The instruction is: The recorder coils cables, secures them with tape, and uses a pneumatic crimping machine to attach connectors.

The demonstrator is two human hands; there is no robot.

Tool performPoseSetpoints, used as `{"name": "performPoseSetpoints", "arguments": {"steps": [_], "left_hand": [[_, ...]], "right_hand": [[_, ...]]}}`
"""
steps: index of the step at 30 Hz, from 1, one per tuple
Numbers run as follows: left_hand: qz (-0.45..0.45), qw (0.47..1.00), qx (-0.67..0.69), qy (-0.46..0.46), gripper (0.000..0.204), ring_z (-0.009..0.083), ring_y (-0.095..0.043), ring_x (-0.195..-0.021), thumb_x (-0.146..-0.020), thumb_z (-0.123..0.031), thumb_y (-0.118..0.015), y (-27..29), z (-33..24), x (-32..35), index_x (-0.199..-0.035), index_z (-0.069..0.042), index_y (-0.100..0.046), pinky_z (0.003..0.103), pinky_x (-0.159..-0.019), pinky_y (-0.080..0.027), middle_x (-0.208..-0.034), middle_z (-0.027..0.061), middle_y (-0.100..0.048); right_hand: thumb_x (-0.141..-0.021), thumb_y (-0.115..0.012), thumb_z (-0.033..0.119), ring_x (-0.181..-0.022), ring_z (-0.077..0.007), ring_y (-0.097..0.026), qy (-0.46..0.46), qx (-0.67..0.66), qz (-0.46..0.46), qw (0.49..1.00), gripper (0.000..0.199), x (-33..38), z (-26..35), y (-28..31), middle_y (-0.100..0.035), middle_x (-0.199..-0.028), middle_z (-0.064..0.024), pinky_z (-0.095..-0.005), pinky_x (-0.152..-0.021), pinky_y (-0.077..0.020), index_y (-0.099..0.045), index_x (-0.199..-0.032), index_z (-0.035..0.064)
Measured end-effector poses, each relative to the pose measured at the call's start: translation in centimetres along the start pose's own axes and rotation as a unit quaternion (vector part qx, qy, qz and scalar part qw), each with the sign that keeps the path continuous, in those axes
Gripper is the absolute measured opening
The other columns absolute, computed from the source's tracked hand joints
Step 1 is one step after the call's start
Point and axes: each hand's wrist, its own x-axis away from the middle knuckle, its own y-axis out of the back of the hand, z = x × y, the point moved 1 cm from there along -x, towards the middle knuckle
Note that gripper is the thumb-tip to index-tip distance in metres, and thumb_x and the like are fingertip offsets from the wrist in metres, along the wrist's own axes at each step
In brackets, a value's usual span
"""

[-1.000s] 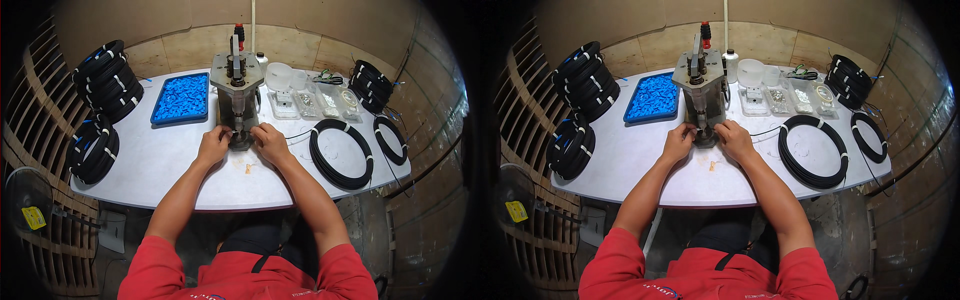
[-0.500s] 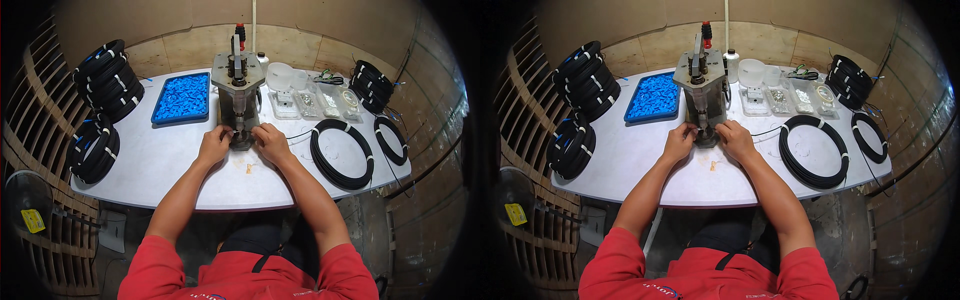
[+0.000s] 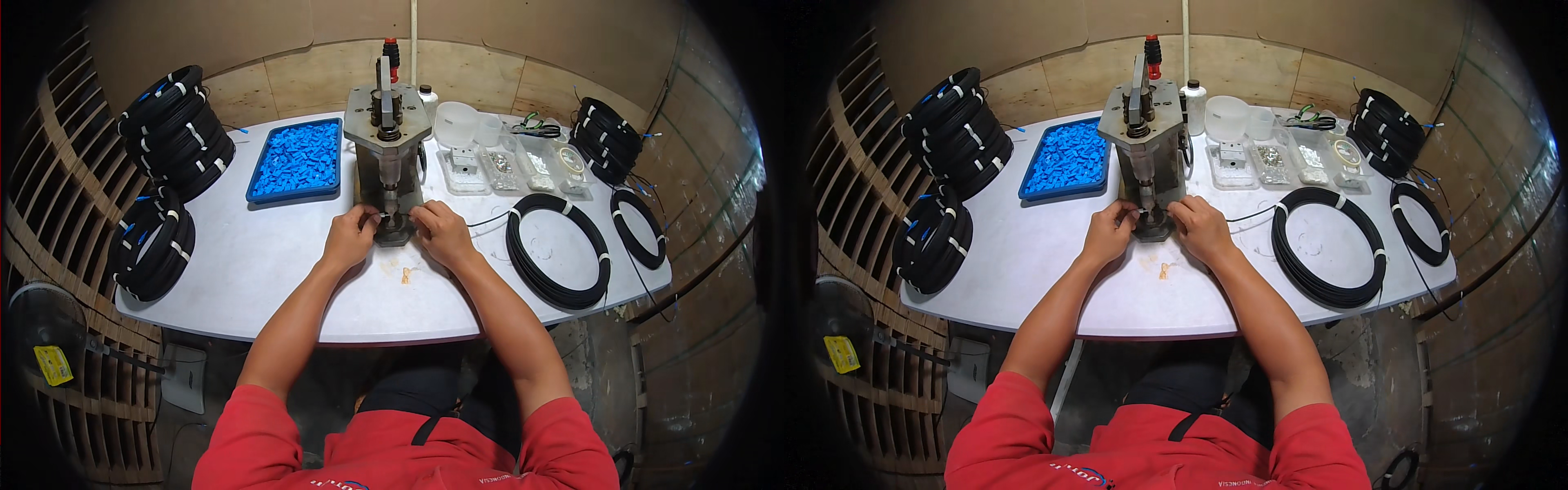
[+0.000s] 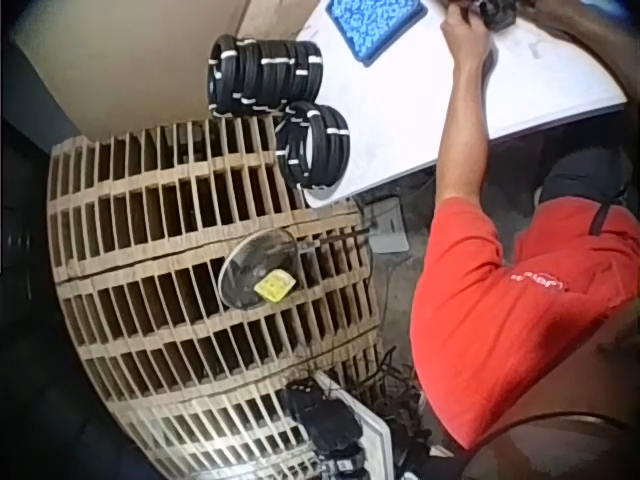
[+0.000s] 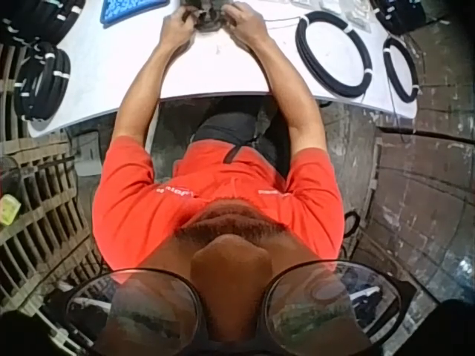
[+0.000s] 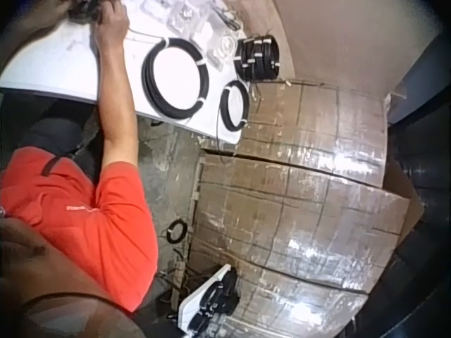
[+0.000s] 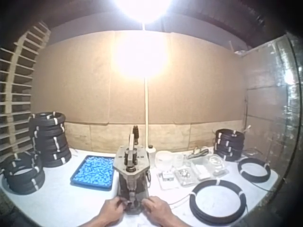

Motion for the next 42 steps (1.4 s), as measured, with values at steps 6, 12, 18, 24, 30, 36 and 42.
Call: {"name": "performPoseSetpoints", "arguments": {"steps": [6,12,18,24,30,36,42], "left_hand": [[-0.002,1.0,-0.006,0.007,0.019,0.0187,-0.068,-0.07,-0.09,-0.011,-0.06,0.02,0.09,0.02,-0.102,0.003,-0.066,0.031,-0.067,-0.052,-0.078,0.0137,-0.07],[0.003,1.0,-0.008,0.015,0.02,0.0252,-0.07,-0.073,-0.09,-0.011,-0.058,0.13,-0.3,0.09,-0.101,0.003,-0.067,0.033,-0.07,-0.053,-0.083,0.0171,-0.071],[0.006,1.0,-0.001,0.016,0.02,0.0244,-0.07,-0.074,-0.09,-0.011,-0.058,0.1,-0.18,0.05,-0.101,0.003,-0.066,0.033,-0.07,-0.053,-0.083,0.0173,-0.071],[0.005,1.0,-0.009,0.02,0.02,0.0237,-0.069,-0.07,-0.09,-0.013,-0.059,0.13,-0.28,0.08,-0.101,0.003,-0.067,0.033,-0.068,-0.053,-0.079,0.0167,-0.07],[0.009,1.0,-0.02,0.023,0.02,0.0198,-0.068,-0.071,-0.091,-0.014,-0.061,0.14,-0.26,0.04,-0.101,0.003,-0.066,0.032,-0.067,-0.052,-0.078,0.0142,-0.07],[0.005,1.0,-0.005,0.014,0.021,0.02,-0.068,-0.07,-0.091,-0.015,-0.061,0.14,0.0,0.05,-0.102,0.003,-0.066,0.032,-0.067,-0.052,-0.077,0.0143,-0.07],[0.007,1.0,-0.013,0.018,0.021,0.0194,-0.068,-0.07,-0.092,-0.015,-0.061,0.12,0.09,0.05,-0.102,0.003,-0.066,0.031,-0.067,-0.052,-0.078,0.0148,-0.07]], "right_hand": [[-0.079,-0.067,0.006,-0.079,-0.025,-0.061,-0.002,0.003,0.002,1.0,0.015,-0.03,0.09,-0.01,-0.061,-0.083,-0.0057,-0.036,-0.066,-0.0517,-0.066,-0.094,0.0088],[-0.079,-0.067,0.006,-0.079,-0.0248,-0.061,-0.005,0.002,0.0,1.0,0.015,-0.02,0.17,0.06,-0.061,-0.084,-0.0054,-0.0361,-0.066,-0.0518,-0.066,-0.094,0.0091],[-0.079,-0.067,0.005,-0.079,-0.0249,-0.061,-0.009,0.0,0.004,1.0,0.016,-0.05,0.11,0.05,-0.061,-0.084,-0.0052,-0.0362,-0.066,-0.0518,-0.066,-0.094,0.0089],[-0.078,-0.067,0.005,-0.08,-0.0253,-0.061,-0.008,-0.001,0.006,1.0,0.016,0.01,0.15,0.05,-0.061,-0.084,-0.0057,-0.0364,-0.066,-0.0518,-0.066,-0.094,0.0084],[-0.078,-0.067,0.004,-0.08,-0.0254,-0.062,-0.009,-0.003,0.006,1.0,0.017,0.0,-0.07,-0.02,-0.061,-0.085,-0.0058,-0.0365,-0.066,-0.0518,-0.066,-0.094,0.0085],[-0.078,-0.067,0.004,-0.081,-0.0253,-0.062,-0.009,-0.003,0.006,1.0,0.018,-0.03,0.04,-0.05,-0.061,-0.086,-0.0056,-0.0364,-0.067,-0.0518,-0.065,-0.094,0.0085],[-0.077,-0.068,0.003,-0.081,-0.0255,-0.062,-0.004,-0.002,0.009,1.0,0.018,-0.02,0.12,0.07,-0.061,-0.085,-0.0057,-0.0365,-0.067,-0.0517,-0.065,-0.095,0.0084]]}}
